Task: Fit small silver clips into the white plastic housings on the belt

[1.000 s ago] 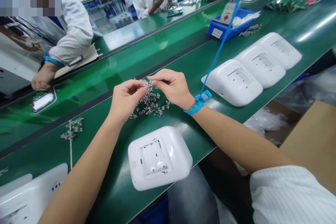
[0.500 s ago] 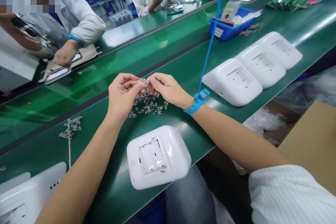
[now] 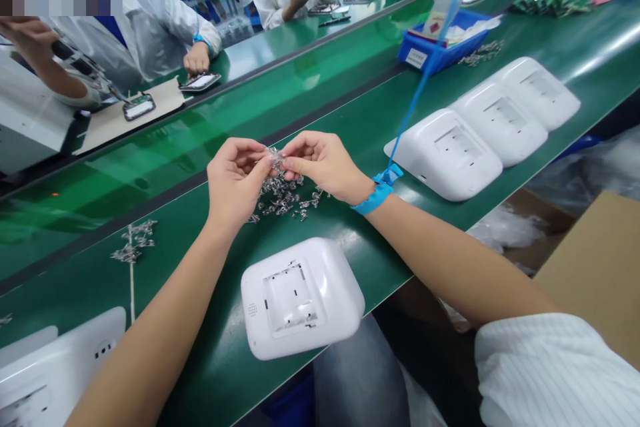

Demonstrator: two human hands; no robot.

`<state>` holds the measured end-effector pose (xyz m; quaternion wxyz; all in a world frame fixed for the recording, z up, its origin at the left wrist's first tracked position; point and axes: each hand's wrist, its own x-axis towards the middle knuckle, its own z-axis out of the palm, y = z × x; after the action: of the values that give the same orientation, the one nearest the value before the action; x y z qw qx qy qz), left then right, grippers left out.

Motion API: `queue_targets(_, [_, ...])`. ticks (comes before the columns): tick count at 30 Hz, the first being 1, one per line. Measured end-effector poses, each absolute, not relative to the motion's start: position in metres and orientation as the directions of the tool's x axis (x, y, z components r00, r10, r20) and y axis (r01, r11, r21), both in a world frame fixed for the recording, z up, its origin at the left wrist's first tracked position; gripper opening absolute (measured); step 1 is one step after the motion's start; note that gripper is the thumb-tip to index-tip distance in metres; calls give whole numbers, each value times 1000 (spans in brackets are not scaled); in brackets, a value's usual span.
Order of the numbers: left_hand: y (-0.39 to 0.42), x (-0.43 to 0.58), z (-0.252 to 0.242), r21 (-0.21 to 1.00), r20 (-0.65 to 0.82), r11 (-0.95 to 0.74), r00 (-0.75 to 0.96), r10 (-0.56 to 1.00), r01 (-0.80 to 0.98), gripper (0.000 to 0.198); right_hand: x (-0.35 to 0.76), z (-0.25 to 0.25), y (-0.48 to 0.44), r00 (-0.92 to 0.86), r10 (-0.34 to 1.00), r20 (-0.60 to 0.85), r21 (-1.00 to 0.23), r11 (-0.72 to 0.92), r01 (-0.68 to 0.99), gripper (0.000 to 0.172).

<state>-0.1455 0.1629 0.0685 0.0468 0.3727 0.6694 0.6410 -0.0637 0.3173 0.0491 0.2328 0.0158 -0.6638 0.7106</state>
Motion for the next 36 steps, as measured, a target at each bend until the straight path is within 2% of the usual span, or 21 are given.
queue_targets(3, [161, -146, 68, 855, 449, -58, -679, 580, 516, 11, -64, 49, 318, -883, 319, 345, -934, 24, -357, 42])
queue_targets(7, [159, -147, 67, 747, 525, 24, -610, 593, 665, 6, -64, 48, 320, -881, 318, 351, -933, 33, -360, 40])
queue_targets(10, [158, -147, 69, 713, 533, 51, -588, 609, 699, 6, -64, 47, 321, -874, 339, 349, -933, 33, -359, 40])
queue_targets(13, [158, -147, 72, 708, 527, 56, -580, 621, 703, 9, -65, 47, 322, -836, 421, 352, -930, 57, -363, 39])
queue_targets(16, [158, -150, 73, 769, 490, 42, -631, 601, 638, 8, -67, 47, 326, -800, 488, 350, -932, 101, -347, 34])
queue_targets(19, [160, -154, 75, 927, 330, -35, -766, 551, 374, 9, -70, 45, 331, -808, 468, 357, -934, 175, -312, 27])
queue_targets(22, [161, -155, 80, 989, 109, -145, -850, 515, 40, 13, -65, 48, 332, -822, 382, 423, -897, 307, -319, 25])
queue_targets(25, [158, -153, 90, 964, -7, -223, -856, 517, -143, 20, -44, 68, 319, -803, 302, 513, -813, 472, -342, 22])
queue_targets(26, [157, -152, 94, 953, -22, -246, -850, 526, -177, 21, -33, 78, 311, -807, 248, 535, -769, 539, -344, 19])
queue_targets(28, [153, -149, 105, 930, -38, -285, -835, 549, -230, 24, -9, 97, 291, -841, 46, 538, -635, 678, -370, 14])
queue_targets(31, [146, -144, 120, 905, -52, -322, -824, 565, -278, 28, 22, 110, 262, -853, -294, 431, -375, 801, -466, 19])
queue_targets(33, [142, -141, 129, 901, -42, -334, -822, 568, -277, 33, 34, 107, 251, -838, -399, 372, -240, 831, -502, 23])
queue_targets(36, [134, -137, 142, 905, 29, -361, -814, 580, -225, 37, 40, 94, 246, -824, -432, 366, -125, 855, -504, 24])
